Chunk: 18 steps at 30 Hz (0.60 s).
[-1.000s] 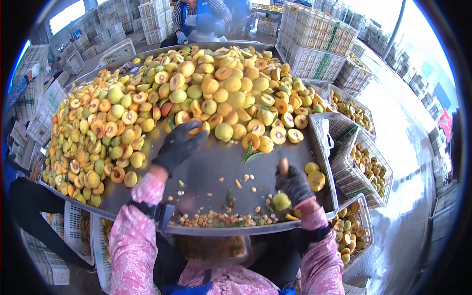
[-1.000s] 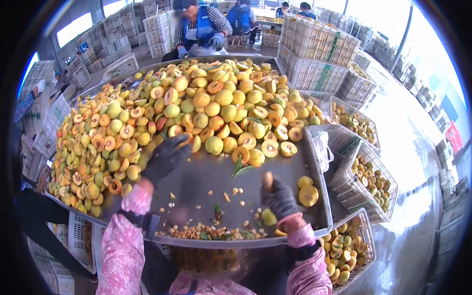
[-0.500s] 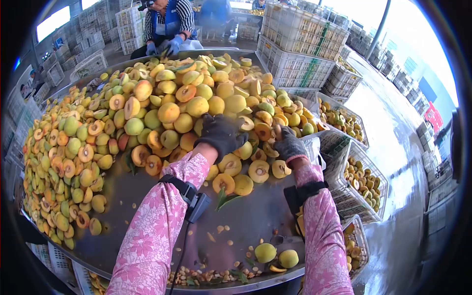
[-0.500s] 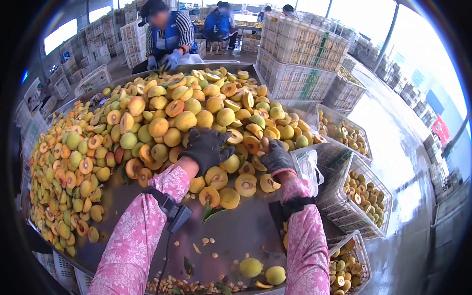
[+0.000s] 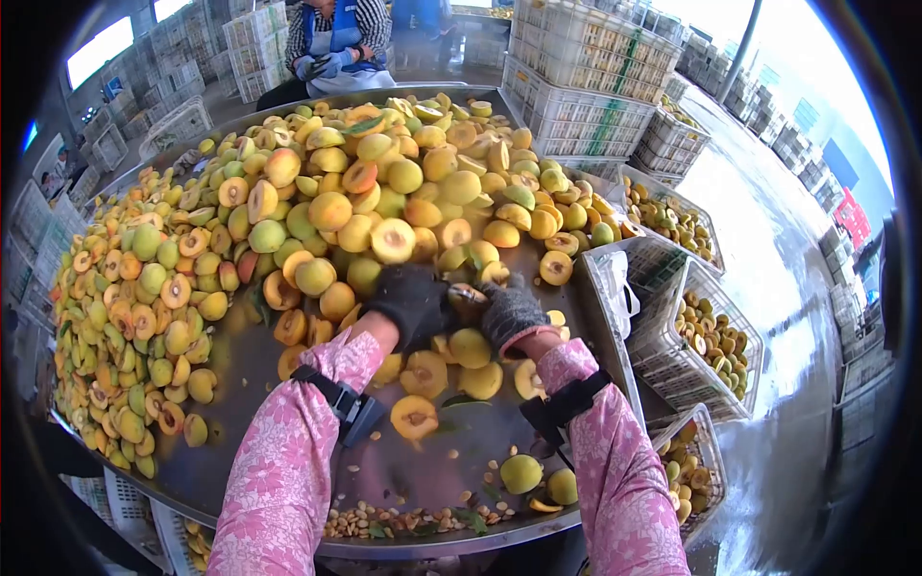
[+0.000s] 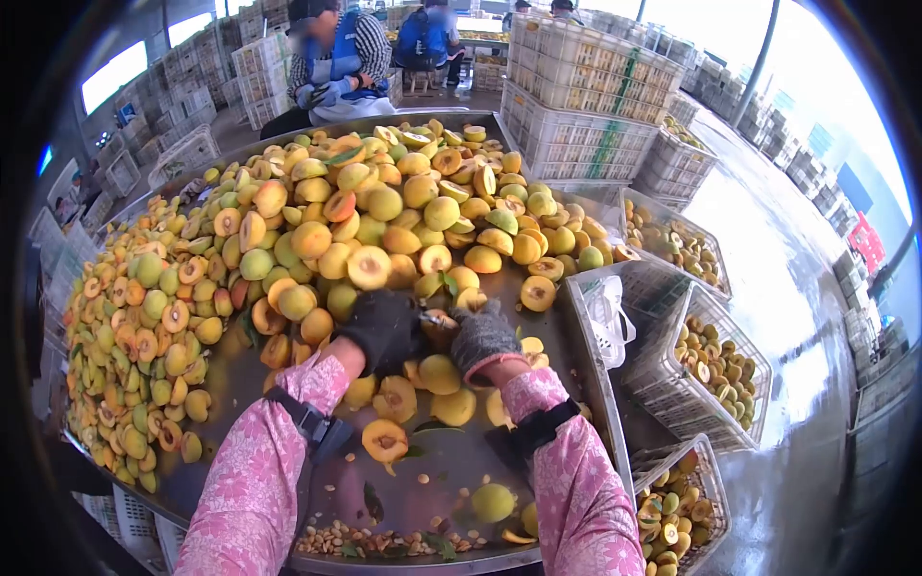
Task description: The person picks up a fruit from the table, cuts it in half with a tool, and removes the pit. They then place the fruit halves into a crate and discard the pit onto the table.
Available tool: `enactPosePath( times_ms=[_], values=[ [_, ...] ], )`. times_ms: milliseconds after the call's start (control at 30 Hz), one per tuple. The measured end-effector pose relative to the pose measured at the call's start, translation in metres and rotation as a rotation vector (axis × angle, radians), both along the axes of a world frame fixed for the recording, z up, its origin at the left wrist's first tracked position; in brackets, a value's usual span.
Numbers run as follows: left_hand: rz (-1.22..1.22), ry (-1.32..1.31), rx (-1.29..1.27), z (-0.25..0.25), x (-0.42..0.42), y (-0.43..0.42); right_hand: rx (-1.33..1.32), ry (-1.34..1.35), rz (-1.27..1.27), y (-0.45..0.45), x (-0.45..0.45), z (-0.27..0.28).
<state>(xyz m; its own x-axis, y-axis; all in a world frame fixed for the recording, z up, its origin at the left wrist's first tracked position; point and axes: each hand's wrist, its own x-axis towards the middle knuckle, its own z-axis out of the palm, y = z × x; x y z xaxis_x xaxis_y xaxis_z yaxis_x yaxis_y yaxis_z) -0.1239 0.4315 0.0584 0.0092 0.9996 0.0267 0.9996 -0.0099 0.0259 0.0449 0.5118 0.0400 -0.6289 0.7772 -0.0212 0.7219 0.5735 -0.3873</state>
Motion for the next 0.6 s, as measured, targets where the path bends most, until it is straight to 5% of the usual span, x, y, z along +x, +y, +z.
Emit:
enactPosePath(
  times_ms=[267, 367, 433, 533, 600],
  values=[
    [-0.041, -0.035, 0.173, 0.008, -0.016, -0.140, -0.167, 0.119, 0.307, -0.115, -0.011, -0.004],
    [0.057, -0.066, -0.071, 0.021, -0.015, -0.185, -0.260, 0.241, 0.409, -0.153, -0.007, -0.004],
    [0.062, -0.295, -0.142, 0.020, -0.034, -0.203, -0.464, 0.258, 0.459, -0.168, 0.001, 0.010],
    [0.287, -0.828, -0.091, 0.047, -0.044, -0.207, -0.347, 0.378, 0.458, -0.179, 0.025, 0.026],
    [0.304, -0.461, 0.086, 0.066, -0.038, -0.177, -0.451, 0.512, 0.308, -0.188, 0.049, 0.048]
  ],
)
